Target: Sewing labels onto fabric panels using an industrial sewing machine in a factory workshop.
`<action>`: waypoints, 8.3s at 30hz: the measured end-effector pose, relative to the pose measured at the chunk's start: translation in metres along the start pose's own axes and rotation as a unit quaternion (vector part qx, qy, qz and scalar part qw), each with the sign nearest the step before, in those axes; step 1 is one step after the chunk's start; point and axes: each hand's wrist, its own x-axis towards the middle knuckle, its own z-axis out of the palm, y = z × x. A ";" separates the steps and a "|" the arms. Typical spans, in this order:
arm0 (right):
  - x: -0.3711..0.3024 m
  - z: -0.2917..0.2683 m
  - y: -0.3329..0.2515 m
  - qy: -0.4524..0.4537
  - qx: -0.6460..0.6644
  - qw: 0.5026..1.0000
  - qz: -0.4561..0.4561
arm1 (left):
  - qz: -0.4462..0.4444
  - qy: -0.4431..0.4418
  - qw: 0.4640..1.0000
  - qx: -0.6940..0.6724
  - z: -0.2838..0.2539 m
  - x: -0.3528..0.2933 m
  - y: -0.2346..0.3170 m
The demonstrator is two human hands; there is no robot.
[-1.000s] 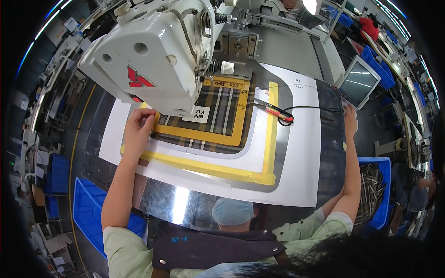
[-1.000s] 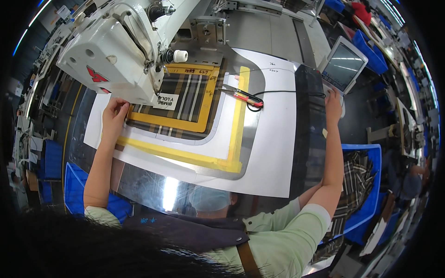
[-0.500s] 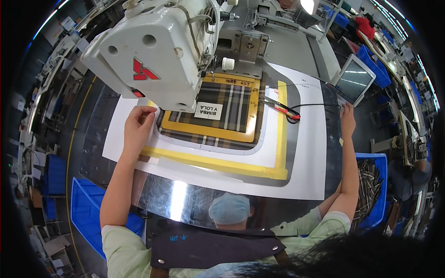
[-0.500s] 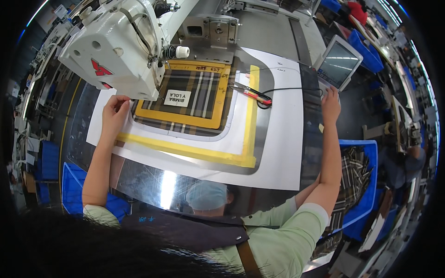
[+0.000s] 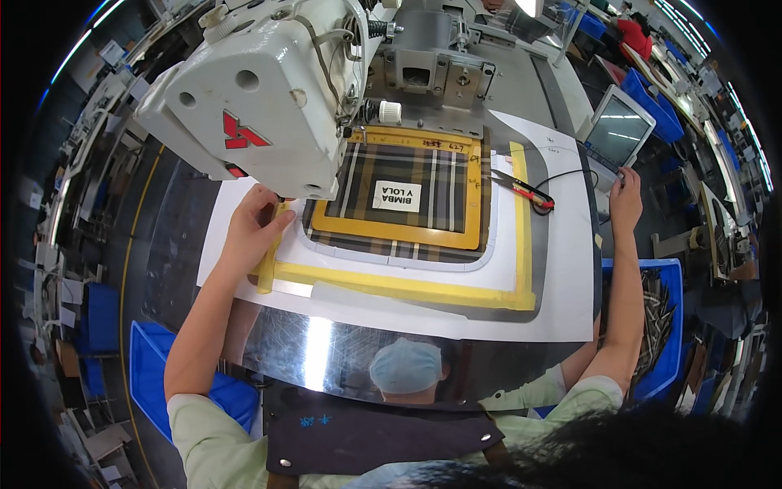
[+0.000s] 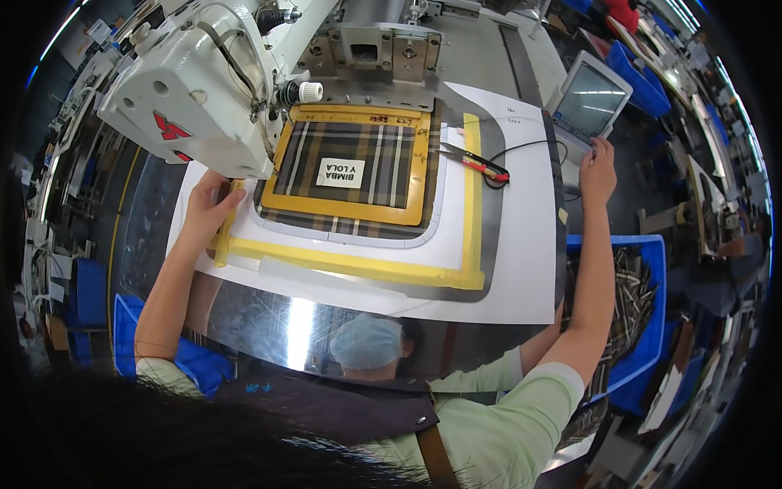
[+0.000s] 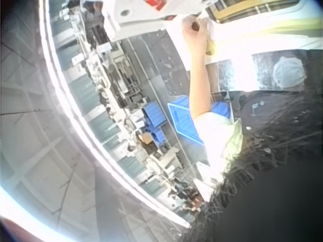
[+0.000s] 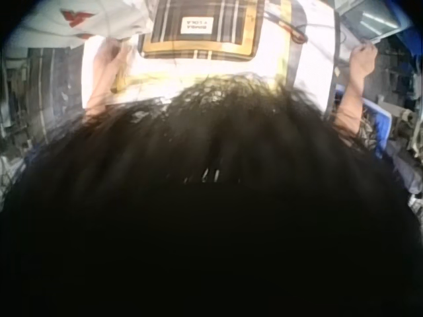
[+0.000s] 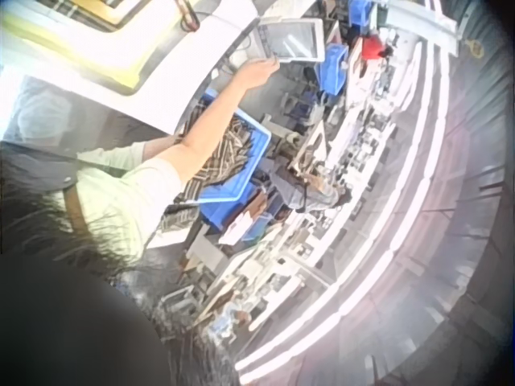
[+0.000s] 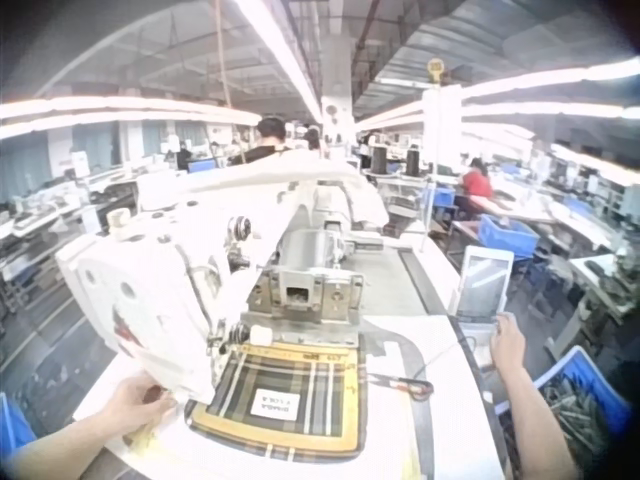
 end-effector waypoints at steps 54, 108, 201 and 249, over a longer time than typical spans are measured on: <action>-0.098 -0.102 -0.365 -0.184 0.350 0.827 -0.400 | 0.176 -0.130 0.955 0.198 0.011 0.062 -0.026; -0.104 -0.093 -0.377 -0.189 0.369 0.835 -0.361 | 0.265 -0.193 0.935 0.132 0.025 0.101 -0.040; -0.044 -0.094 -0.305 -0.247 0.165 0.911 -0.285 | 0.287 -0.254 0.906 0.180 0.007 0.085 0.028; -0.001 -0.114 -0.207 -0.197 -0.062 0.973 -0.102 | 0.319 -0.233 0.887 0.240 0.045 0.094 0.048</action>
